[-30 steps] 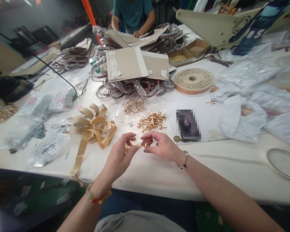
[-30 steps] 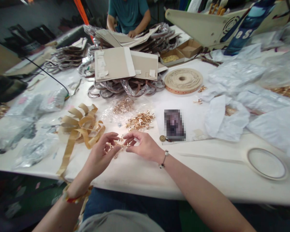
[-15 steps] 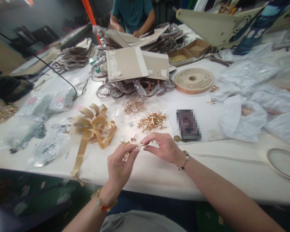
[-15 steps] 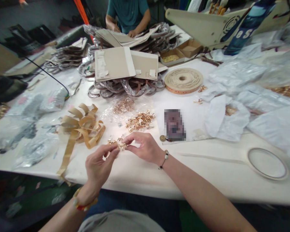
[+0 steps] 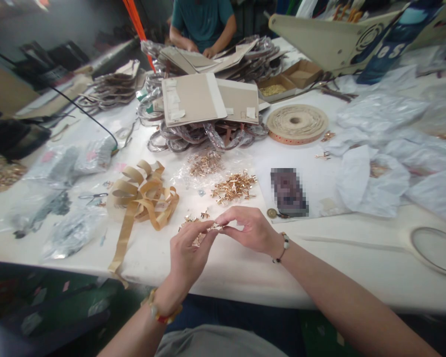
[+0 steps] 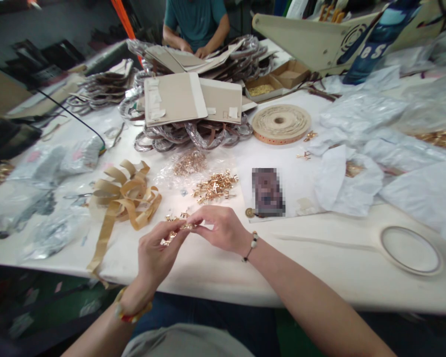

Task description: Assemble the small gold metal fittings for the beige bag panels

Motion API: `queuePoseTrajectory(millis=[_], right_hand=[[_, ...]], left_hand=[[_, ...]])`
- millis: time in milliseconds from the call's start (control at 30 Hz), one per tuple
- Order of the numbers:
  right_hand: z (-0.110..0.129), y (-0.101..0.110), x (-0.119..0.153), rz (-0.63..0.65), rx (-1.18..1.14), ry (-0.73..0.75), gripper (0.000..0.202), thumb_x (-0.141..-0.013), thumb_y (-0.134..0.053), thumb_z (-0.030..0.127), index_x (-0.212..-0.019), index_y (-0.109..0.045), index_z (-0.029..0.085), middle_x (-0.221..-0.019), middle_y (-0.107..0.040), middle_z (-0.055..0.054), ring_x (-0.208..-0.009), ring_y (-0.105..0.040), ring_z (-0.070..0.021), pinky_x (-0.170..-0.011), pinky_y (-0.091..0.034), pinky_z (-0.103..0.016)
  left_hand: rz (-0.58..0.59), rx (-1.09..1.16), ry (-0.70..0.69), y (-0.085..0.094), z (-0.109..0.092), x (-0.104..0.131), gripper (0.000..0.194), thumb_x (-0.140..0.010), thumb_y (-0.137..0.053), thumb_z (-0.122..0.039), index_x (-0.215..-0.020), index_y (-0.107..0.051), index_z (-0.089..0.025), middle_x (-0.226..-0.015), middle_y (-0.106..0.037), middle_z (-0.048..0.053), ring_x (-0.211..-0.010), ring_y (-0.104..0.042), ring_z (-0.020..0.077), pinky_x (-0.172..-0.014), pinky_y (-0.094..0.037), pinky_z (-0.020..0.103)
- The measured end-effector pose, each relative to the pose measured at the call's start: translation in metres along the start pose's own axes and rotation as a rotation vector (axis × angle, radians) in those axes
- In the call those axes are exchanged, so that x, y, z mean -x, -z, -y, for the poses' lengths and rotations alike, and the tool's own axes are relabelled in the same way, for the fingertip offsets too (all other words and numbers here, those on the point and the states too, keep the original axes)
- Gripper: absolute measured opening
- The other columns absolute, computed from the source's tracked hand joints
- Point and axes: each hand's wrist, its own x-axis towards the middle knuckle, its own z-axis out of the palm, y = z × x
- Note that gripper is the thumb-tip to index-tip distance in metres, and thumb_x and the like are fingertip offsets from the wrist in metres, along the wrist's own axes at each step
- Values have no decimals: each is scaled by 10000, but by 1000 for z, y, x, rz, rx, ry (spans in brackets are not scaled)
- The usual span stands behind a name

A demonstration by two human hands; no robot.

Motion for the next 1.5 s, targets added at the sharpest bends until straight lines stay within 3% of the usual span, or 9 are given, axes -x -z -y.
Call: queuePoseTrajectory(millis=[200, 333, 567, 700, 800, 933, 1033, 1233, 1500], right_hand=[[1, -2, -1, 21, -63, 7, 83, -901, -696, 265, -970, -696, 220, -1064, -724, -81, -881, -688, -188, -791, -574, -333], [3, 1, -4, 18, -66, -265, 321, -778, -801, 263, -1063, -664, 207, -1009, -655, -48, -690, -586, -130, -670, -530, -288], [4, 5, -5, 103, -288, -435, 375, -934, -591, 513, -1113, -617, 184, -767, -526, 11, -658, -469, -125, -572, -376, -246], [-3, 4, -3, 103, -461, -487, 611, -971, -348, 702, -1107, -604, 164, -632, -438, 44, -546, -358, -112, -510, -291, -247], [-3, 3, -3, 54, -520, -539, 741, -930, -282, 786, -1216, -565, 163, -652, -470, 32, -557, -381, -120, -500, -291, -240], [7, 5, -4, 32, -579, -584, 834, -870, -266, 857, -1316, -508, 195, -697, -464, 23, -661, -486, -152, -560, -379, -248], [11, 5, -3, 37, -579, -588, 858, -846, -279, 876, -1341, -488, 206, -756, -492, 6, -724, -527, -170, -599, -415, -267], [6, 1, -1, 84, -530, -532, 819, -894, -259, 831, -1344, -493, 187, -796, -517, -10, -718, -511, -157, -578, -394, -257], [2, 5, -6, 205, -516, -537, 631, -903, -458, 747, -792, -619, 148, -582, -486, 26, -527, -477, -109, -532, -394, -249]], left_hand=[[98, 56, 73, -1, 6, -3, 128, -907, -620, -318, -837, -673, -225, -766, -683, 14, -678, -574, 164, -674, -437, 286], [196, 44, 165, -3, 19, -12, 229, -960, -488, -328, -787, -588, -215, -716, -627, 12, -669, -558, 176, -640, -383, 279], [356, -141, 90, -13, 32, -52, 357, -984, -376, -365, -675, -494, -232, -544, -481, -16, -528, -470, 173, -564, -263, 281], [278, -23, 93, -19, 20, -69, 434, -1016, -330, -433, -749, -594, -217, -640, -604, 10, -594, -553, 172, -597, -335, 269], [169, 5, 20, -20, 7, -63, 284, -966, -503, -439, -934, -666, -208, -689, -628, 4, -622, -562, 164, -615, -364, 263], [279, 118, -213, -21, -4, -39, 278, -879, -689, -391, -1104, -693, -230, -786, -681, 16, -689, -586, 157, -674, -424, 268], [304, 161, -226, -25, -8, -23, 285, -892, -685, -329, -1165, -685, -246, -814, -694, 18, -684, -582, 148, -642, -429, 260], [170, 203, -173, -35, -13, -13, 57, -890, -670, -205, -888, -722, -228, -707, -638, -9, -590, -527, 112, -569, -408, 235], [148, 197, -457, -19, 11, -17, 164, -894, -635, -66, -957, -671, -213, -814, -660, 18, -736, -624, 121, -661, -499, 227]])
